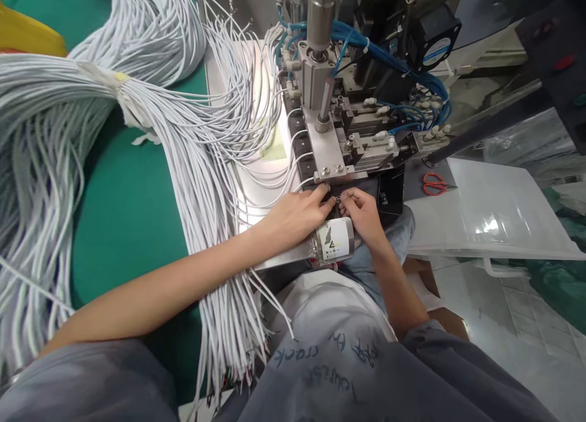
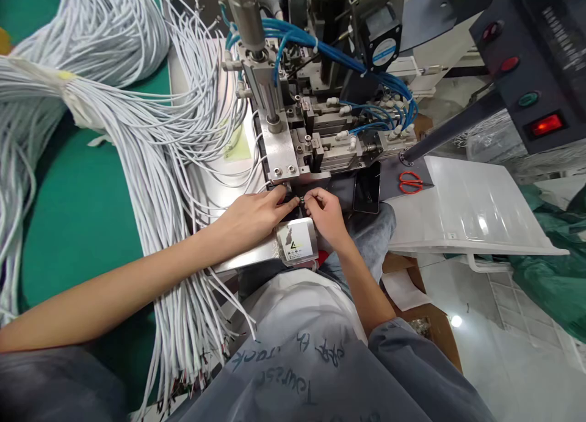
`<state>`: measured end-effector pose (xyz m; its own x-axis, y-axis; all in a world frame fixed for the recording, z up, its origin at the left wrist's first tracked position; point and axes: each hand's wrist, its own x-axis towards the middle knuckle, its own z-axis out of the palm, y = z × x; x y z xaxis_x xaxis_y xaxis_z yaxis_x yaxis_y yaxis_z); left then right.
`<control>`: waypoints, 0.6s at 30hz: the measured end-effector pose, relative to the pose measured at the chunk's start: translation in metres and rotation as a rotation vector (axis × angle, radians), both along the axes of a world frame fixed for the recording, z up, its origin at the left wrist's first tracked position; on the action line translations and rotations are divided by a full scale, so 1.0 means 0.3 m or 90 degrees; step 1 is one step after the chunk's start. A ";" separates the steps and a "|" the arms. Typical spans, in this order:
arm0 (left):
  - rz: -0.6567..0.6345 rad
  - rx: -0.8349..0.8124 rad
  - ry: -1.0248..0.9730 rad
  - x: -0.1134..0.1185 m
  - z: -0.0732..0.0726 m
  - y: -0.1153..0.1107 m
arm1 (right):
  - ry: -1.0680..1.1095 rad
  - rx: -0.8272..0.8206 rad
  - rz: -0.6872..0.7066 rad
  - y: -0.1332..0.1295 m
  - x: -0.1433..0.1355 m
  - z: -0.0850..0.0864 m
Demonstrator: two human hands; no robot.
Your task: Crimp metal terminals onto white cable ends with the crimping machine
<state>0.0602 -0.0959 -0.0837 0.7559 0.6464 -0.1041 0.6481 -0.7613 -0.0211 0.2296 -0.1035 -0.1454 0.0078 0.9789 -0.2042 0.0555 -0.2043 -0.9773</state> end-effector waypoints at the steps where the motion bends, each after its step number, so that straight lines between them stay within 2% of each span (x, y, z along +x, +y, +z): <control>1: 0.000 -0.002 0.004 0.001 0.008 -0.002 | 0.003 -0.004 0.005 0.000 0.000 0.000; 6: 0.010 -0.009 0.046 -0.007 0.045 -0.017 | 0.004 -0.023 0.042 -0.001 -0.008 0.003; 11: 0.055 -0.024 0.027 -0.021 0.057 -0.028 | -0.053 0.018 0.063 0.016 -0.002 -0.022; 14: 0.079 -0.034 0.015 -0.023 0.058 -0.032 | -0.194 0.116 -0.059 -0.016 0.012 0.002; 16: 0.110 -0.027 0.031 -0.020 0.057 -0.033 | -0.258 0.191 -0.167 -0.079 0.003 0.044; 18: 0.158 -0.004 0.047 -0.019 0.051 -0.032 | -0.278 0.242 -0.218 -0.167 -0.030 0.090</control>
